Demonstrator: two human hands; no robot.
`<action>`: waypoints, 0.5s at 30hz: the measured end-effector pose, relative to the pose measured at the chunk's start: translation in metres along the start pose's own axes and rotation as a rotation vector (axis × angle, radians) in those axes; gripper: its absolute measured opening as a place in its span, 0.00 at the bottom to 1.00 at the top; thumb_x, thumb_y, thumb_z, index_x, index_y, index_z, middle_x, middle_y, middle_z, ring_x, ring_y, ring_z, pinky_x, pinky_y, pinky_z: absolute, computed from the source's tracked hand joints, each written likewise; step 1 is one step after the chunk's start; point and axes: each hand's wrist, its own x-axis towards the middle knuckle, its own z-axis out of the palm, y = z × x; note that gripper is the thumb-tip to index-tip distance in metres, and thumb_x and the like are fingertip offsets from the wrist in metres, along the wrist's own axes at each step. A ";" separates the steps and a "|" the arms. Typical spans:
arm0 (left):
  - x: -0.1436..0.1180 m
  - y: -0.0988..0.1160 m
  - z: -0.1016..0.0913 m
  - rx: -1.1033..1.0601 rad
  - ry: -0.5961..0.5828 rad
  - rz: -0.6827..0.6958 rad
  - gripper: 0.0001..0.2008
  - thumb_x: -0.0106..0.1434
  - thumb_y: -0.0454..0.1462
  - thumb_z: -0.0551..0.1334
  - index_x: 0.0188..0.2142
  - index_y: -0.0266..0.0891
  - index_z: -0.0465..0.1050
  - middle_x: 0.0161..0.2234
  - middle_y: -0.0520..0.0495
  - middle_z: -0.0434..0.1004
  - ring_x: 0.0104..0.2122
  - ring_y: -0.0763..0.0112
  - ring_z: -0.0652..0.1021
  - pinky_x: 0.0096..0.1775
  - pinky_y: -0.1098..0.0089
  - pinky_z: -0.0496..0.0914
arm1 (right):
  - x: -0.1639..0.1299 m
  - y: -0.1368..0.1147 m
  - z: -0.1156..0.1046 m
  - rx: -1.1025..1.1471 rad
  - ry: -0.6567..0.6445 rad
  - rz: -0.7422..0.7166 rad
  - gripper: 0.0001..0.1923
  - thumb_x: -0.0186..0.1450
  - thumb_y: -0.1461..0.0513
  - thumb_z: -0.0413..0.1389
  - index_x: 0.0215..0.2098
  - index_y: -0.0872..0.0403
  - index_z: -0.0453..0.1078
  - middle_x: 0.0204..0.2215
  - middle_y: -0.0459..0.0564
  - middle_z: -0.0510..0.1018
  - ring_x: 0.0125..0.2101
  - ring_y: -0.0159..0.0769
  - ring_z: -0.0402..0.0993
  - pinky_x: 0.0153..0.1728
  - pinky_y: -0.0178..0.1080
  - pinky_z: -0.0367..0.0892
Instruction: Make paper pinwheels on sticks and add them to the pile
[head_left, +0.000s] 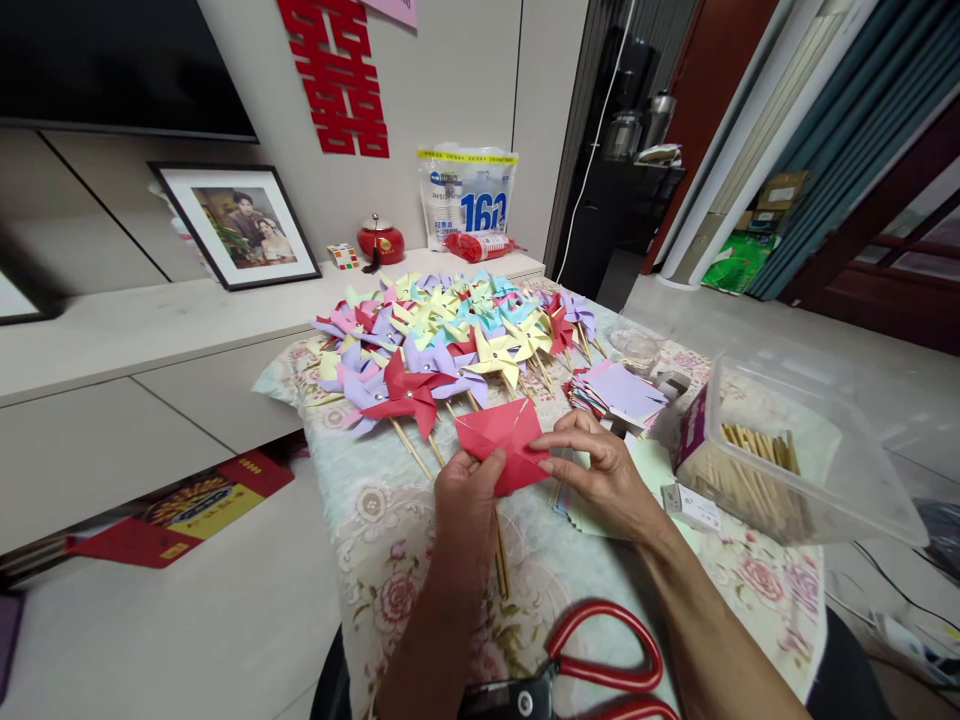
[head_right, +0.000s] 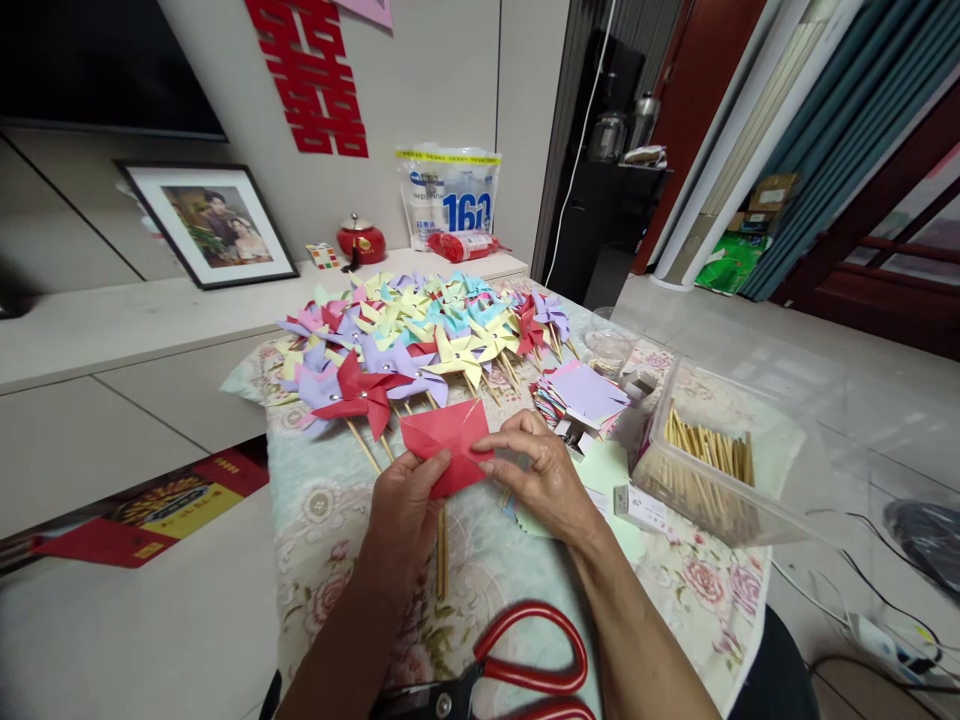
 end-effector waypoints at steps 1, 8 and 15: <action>0.000 0.000 0.000 0.009 -0.006 -0.004 0.13 0.45 0.36 0.73 0.32 0.36 0.78 0.25 0.50 0.83 0.24 0.69 0.79 0.30 0.71 0.70 | 0.000 -0.001 -0.001 0.019 -0.018 0.004 0.09 0.68 0.55 0.61 0.44 0.45 0.81 0.34 0.48 0.73 0.38 0.39 0.71 0.42 0.43 0.67; 0.003 -0.004 -0.001 0.094 -0.009 -0.007 0.17 0.44 0.36 0.72 0.35 0.34 0.79 0.25 0.49 0.83 0.24 0.68 0.79 0.32 0.69 0.72 | 0.000 -0.003 -0.002 0.050 -0.116 -0.028 0.10 0.70 0.54 0.59 0.42 0.48 0.81 0.32 0.49 0.75 0.36 0.38 0.72 0.39 0.41 0.66; 0.001 -0.004 -0.001 0.172 -0.023 0.029 0.14 0.47 0.34 0.71 0.36 0.34 0.79 0.24 0.50 0.83 0.24 0.69 0.80 0.31 0.71 0.72 | 0.002 -0.006 -0.001 0.032 -0.127 -0.021 0.08 0.69 0.56 0.60 0.37 0.50 0.80 0.30 0.48 0.75 0.34 0.37 0.70 0.37 0.40 0.64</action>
